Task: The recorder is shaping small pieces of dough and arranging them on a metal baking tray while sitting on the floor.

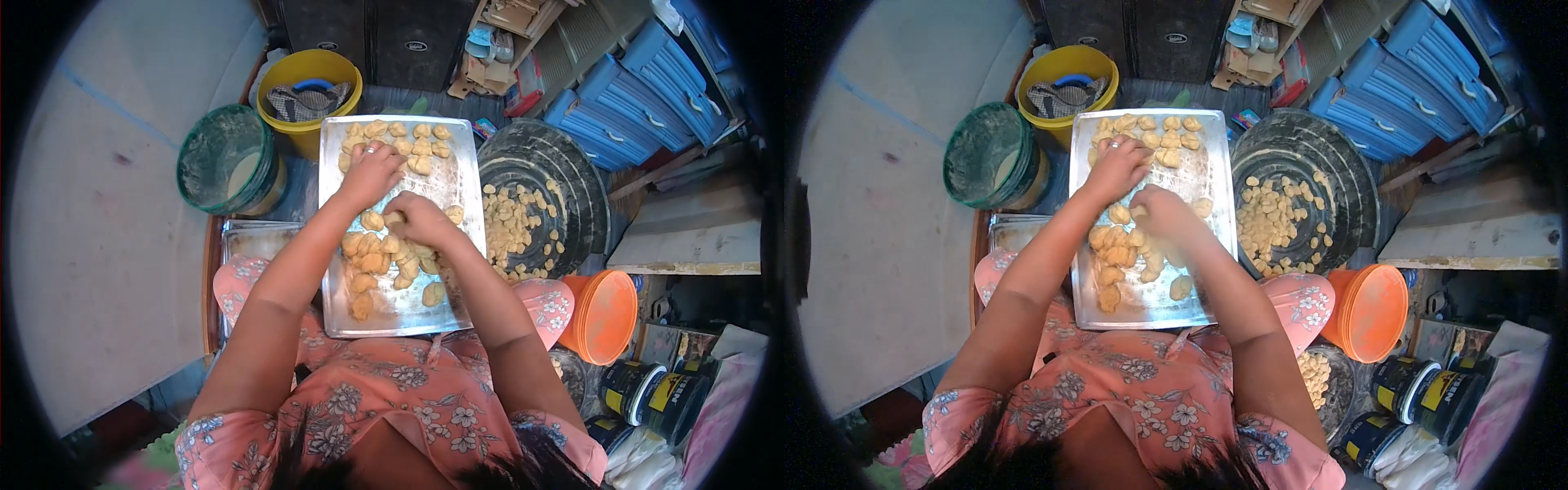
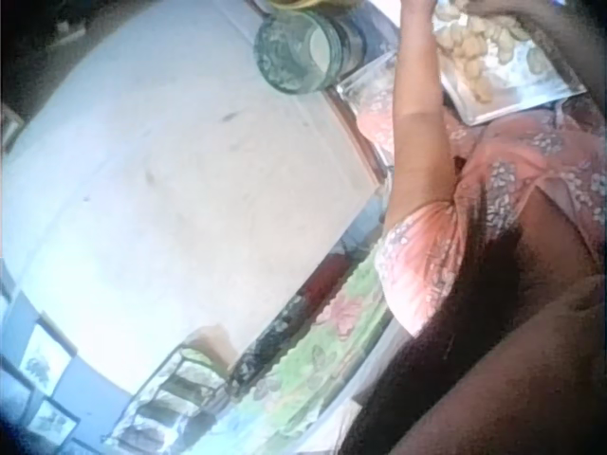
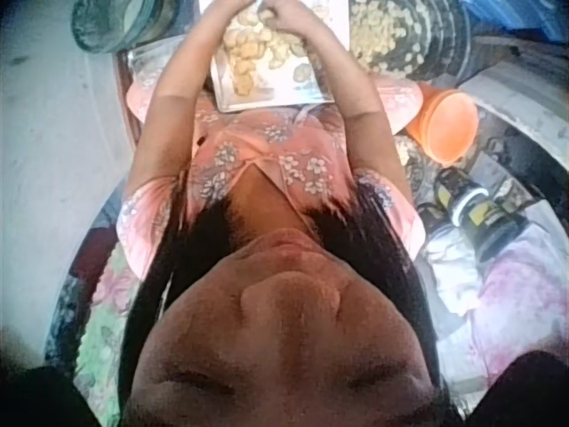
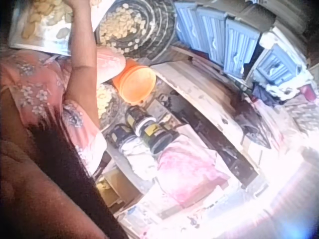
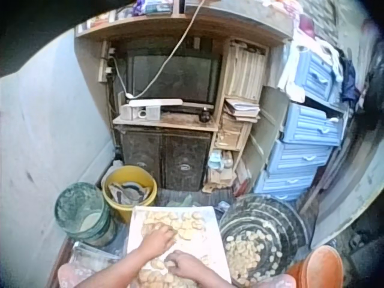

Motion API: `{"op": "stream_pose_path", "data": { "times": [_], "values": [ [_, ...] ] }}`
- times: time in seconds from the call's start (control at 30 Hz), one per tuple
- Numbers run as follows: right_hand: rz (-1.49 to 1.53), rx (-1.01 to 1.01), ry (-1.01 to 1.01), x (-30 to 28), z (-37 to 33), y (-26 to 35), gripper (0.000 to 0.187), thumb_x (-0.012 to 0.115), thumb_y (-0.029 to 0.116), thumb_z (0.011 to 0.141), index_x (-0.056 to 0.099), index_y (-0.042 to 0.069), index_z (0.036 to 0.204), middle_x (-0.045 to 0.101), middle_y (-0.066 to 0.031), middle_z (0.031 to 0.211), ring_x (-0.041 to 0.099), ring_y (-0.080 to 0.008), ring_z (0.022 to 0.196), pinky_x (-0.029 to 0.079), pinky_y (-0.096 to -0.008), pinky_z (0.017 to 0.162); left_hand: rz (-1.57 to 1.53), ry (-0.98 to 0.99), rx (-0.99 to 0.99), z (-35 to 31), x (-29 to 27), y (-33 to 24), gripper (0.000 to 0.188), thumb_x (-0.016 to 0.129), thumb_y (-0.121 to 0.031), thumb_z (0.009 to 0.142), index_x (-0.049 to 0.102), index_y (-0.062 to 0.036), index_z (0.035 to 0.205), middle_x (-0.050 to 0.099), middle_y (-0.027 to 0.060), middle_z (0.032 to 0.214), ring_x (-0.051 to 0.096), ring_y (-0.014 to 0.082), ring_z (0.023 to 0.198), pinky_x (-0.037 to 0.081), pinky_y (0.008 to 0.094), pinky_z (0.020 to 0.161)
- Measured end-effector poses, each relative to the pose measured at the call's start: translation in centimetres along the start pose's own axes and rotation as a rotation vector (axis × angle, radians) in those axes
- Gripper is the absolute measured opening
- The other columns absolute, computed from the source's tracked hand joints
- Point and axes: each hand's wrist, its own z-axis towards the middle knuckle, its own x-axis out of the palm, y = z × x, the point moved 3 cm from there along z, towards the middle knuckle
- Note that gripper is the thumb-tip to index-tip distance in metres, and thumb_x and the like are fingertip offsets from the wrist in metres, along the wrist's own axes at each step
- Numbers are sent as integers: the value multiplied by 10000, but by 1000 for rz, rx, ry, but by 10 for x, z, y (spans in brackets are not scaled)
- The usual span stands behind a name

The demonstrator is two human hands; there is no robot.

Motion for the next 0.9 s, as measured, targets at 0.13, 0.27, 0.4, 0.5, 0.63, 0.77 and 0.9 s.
{"op": "stream_pose_path", "data": {
  "times": [0.13, 0.27, 0.4, 0.5, 0.63, 0.77, 0.9],
  "values": [
    [222, 292, -334, -55, 1, -10, 203, 671, 69, 727, 664, 39, 927, 644, -134, 910, 622, -320, 859, 492, -374, 783, -26, 5, 120, 14, 7, -14, 294, 630, -266, 809, 654, -130, 1068, 595, 48, 1049, 489, 234, 1094, 287, 409, 937],
    [-142, 217, -554, -68, 10, -69, 197, 617, 35, 757, 680, 64, 942, 656, -112, 935, 616, -325, 868, 487, -401, 800, 80, 106, 100, 30, 30, -19, 190, 609, -251, 835, 662, -124, 966, 604, 41, 932, 508, 230, 1019, 302, 410, 905],
    [-363, -20, -467, -62, 10, -75, 257, 621, 30, 729, 678, 93, 971, 640, -106, 1001, 572, -306, 936, 469, -395, 817, 125, 199, 23, 24, 26, -22, 205, 612, -259, 836, 662, -118, 977, 601, 65, 944, 514, 239, 1027, 293, 407, 921],
    [-217, 28, -584, -62, -5, -70, 319, 631, 54, 736, 658, 110, 1050, 607, -132, 1058, 562, -321, 954, 464, -407, 828, -30, -148, 22, -1, 3, -27, 247, 629, -277, 824, 660, -101, 993, 603, 96, 952, 524, 258, 1026, 313, 425, 927],
    [-191, 328, -188, -47, -27, -37, 370, 732, 133, 720, 638, 64, 1072, 571, -141, 1011, 585, -306, 926, 483, -359, 785, -183, 155, -336, -68, -36, -10, 256, 641, -224, 811, 647, -84, 1025, 605, 113, 1000, 550, 307, 1020, 411, 423, 857],
    [-5, 341, 121, -30, -31, -56, 325, 705, 279, 732, 671, 91, 995, 667, -135, 971, 637, -306, 909, 496, -365, 785, -342, 245, -326, -115, -32, 1, 229, 629, -169, 806, 643, -56, 1004, 618, 146, 984, 585, 343, 936, 462, 413, 791],
    [347, 324, -96, -33, -3, -22, 234, 725, 143, 709, 668, 65, 922, 645, -99, 774, 607, -172, 715, 493, -312, 665, -389, 98, -463, -104, -42, 8, 180, 595, -115, 806, 631, -20, 954, 630, 190, 944, 603, 382, 851, 485, 431, 755]
  ]
}}
